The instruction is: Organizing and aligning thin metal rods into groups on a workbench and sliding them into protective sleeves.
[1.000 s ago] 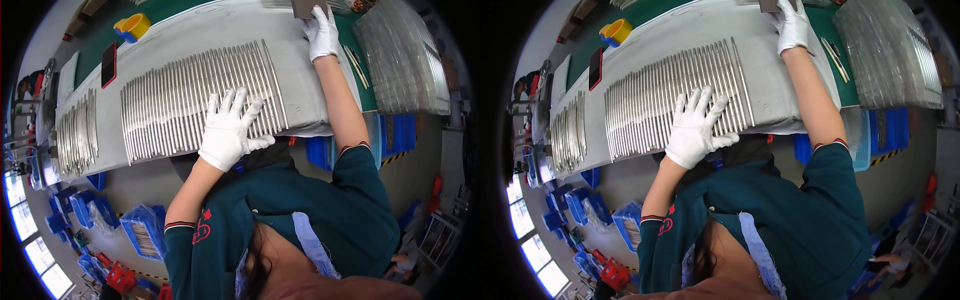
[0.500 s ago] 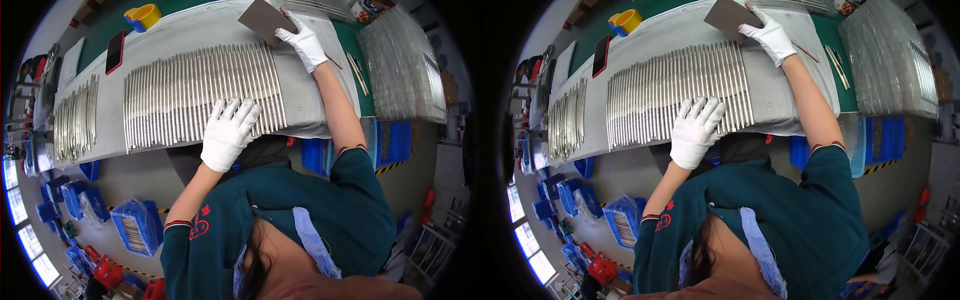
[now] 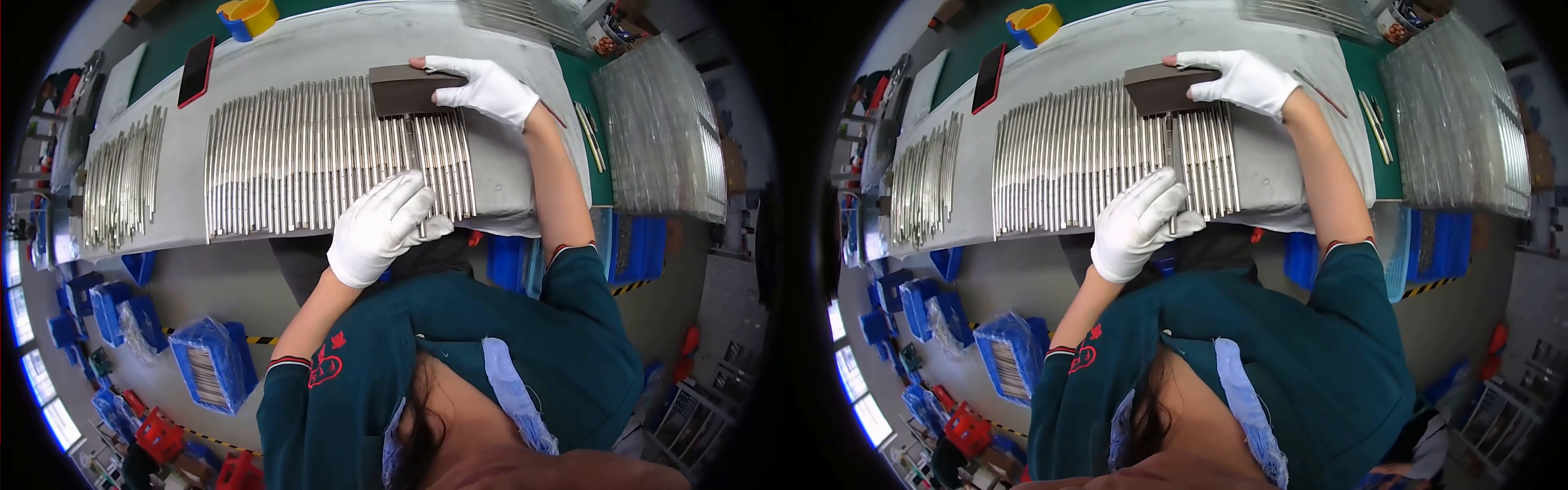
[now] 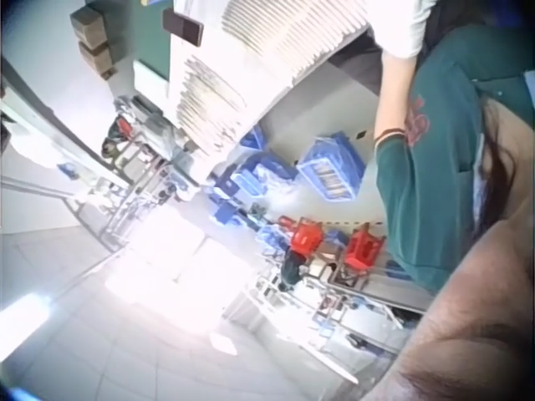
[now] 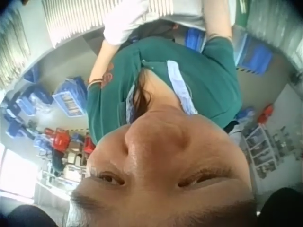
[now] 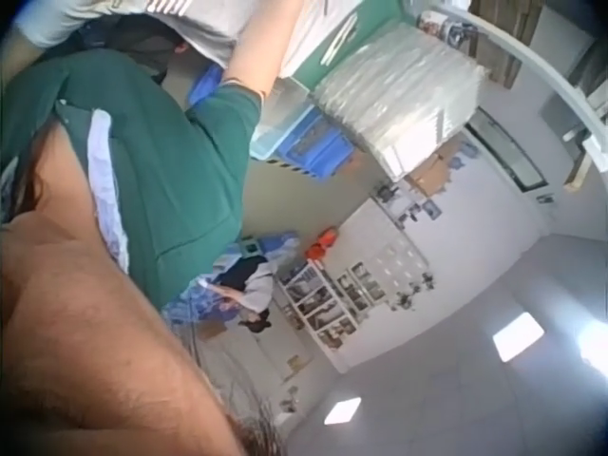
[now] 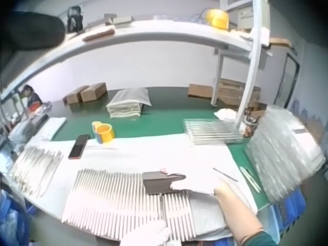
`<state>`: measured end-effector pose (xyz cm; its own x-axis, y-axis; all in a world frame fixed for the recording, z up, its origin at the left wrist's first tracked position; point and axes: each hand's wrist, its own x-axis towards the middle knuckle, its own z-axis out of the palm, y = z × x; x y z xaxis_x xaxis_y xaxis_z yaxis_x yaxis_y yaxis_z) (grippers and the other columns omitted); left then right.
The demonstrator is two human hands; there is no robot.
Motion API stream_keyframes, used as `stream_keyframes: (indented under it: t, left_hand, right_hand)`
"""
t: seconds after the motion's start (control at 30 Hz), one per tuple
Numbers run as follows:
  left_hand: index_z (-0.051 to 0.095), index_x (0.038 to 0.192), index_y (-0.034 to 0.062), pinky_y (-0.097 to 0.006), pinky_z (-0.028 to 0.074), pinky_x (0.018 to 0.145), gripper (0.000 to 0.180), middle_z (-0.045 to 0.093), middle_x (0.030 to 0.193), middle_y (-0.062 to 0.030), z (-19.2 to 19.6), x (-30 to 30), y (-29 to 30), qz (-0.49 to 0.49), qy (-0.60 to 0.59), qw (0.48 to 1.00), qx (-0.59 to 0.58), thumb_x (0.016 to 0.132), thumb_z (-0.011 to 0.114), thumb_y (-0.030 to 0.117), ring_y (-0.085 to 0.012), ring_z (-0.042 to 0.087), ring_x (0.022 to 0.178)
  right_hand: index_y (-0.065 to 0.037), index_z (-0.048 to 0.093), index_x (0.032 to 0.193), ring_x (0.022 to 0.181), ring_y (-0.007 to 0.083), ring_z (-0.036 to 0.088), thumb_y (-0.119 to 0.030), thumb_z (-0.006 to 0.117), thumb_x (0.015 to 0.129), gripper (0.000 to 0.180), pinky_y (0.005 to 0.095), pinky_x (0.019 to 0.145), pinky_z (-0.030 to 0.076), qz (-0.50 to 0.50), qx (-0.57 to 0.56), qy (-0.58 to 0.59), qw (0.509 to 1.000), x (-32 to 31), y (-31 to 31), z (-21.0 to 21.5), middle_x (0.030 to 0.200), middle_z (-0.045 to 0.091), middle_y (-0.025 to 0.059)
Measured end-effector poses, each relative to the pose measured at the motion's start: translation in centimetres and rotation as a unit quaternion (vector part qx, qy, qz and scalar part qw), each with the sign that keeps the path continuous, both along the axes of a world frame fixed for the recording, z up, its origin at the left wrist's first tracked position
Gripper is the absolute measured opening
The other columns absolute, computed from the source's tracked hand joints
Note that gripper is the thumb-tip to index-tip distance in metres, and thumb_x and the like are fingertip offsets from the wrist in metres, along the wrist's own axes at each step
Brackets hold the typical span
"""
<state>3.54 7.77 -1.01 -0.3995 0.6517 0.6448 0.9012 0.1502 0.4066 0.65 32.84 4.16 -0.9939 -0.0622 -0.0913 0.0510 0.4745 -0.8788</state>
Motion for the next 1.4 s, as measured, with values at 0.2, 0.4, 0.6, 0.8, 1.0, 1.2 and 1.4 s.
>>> stream_keyframes:
  t: [0.2, 0.4, 0.6, 0.8, 1.0, 1.2, 1.4]
  left_hand:
    - [0.059, 0.102, 0.0049, -0.035, 0.052, 0.085, 0.044, 0.062, 0.11, -0.0149, -0.3, 0.2, 0.2, -0.02, -0.002, 0.999, -0.03, 0.072, 0.075, 0.032, -0.0308, 0.063, 0.101]
    - [0.059, 0.1, 0.0053, -0.034, 0.052, 0.082, 0.045, 0.063, 0.107, -0.0128, -0.6, 0.5, 0.2, 0.001, -0.02, 1.0, 0.006, 0.071, 0.076, 0.036, -0.0289, 0.064, 0.099]
    - [0.061, 0.102, 0.0066, -0.033, 0.052, 0.085, 0.037, 0.063, 0.113, -0.0125, -1.5, 0.6, -0.1, 0.013, -0.056, 0.998, 0.01, 0.076, 0.073, 0.029, -0.0257, 0.064, 0.102]
    - [0.06, 0.107, 0.0052, -0.035, 0.05, 0.089, 0.032, 0.062, 0.116, -0.0142, -1.1, 0.7, -0.3, -0.007, -0.053, 0.998, -0.032, 0.077, 0.063, 0.015, -0.0271, 0.061, 0.107]
    - [0.064, 0.1, 0.0075, -0.033, 0.053, 0.083, 0.033, 0.065, 0.111, -0.0135, -1.5, 0.8, 0.1, 0.022, -0.056, 0.998, -0.009, 0.073, 0.071, 0.025, -0.0263, 0.065, 0.099]
    - [0.062, 0.105, 0.0079, -0.033, 0.051, 0.087, 0.027, 0.063, 0.117, -0.0116, -1.6, 0.7, -0.2, 0.006, -0.065, 0.997, -0.028, 0.078, 0.062, 0.014, -0.0243, 0.063, 0.105]
    - [0.061, 0.106, 0.0076, -0.033, 0.051, 0.086, 0.028, 0.063, 0.116, -0.0111, -1.7, 0.9, -0.1, 0.008, -0.05, 0.998, -0.039, 0.08, 0.063, 0.019, -0.0246, 0.063, 0.105]
  right_hand:
    - [-0.01, 0.055, 0.131, 0.107, 0.012, 0.056, -0.004, 0.063, 0.083, 0.049, 0.0259, 0.096, 0.044, 0.023, -0.018, 0.01, 1.0, 0.1, 3.2, -0.5, 0.124, 0.061, 0.0051]
    - [-0.014, 0.056, 0.131, 0.106, 0.0116, 0.056, -0.008, 0.065, 0.084, 0.048, 0.0254, 0.095, 0.043, 0.006, 0.057, 0.05, 0.997, -0.2, -0.7, -1.3, 0.124, 0.061, 0.0048]
    - [-0.009, 0.056, 0.131, 0.11, 0.0115, 0.053, -0.004, 0.065, 0.084, 0.048, 0.0272, 0.099, 0.041, -0.044, -0.029, -0.057, 0.997, 0.8, 3.0, 0.5, 0.124, 0.06, 0.0044]
    - [-0.009, 0.053, 0.133, 0.116, 0.013, 0.051, -0.006, 0.067, 0.083, 0.053, 0.0275, 0.102, 0.038, -0.004, 0.067, -0.006, 0.998, -0.2, 1.4, 0.0, 0.128, 0.058, 0.003]
    - [-0.011, 0.055, 0.132, 0.111, 0.0122, 0.054, -0.005, 0.064, 0.082, 0.052, 0.0247, 0.097, 0.04, 0.001, 0.022, 0.034, 0.999, -0.5, -0.1, -0.8, 0.124, 0.06, 0.0029]
    - [-0.01, 0.056, 0.131, 0.109, 0.0128, 0.054, -0.007, 0.067, 0.081, 0.051, 0.0248, 0.098, 0.04, -0.029, -0.038, -0.063, 0.997, 0.2, 2.7, 0.4, 0.124, 0.06, 0.0046]
    - [-0.012, 0.055, 0.132, 0.112, 0.0135, 0.053, -0.007, 0.066, 0.082, 0.052, 0.026, 0.098, 0.04, 0.007, 0.027, -0.018, 0.999, 0.0, 0.7, 0.3, 0.123, 0.061, 0.005]
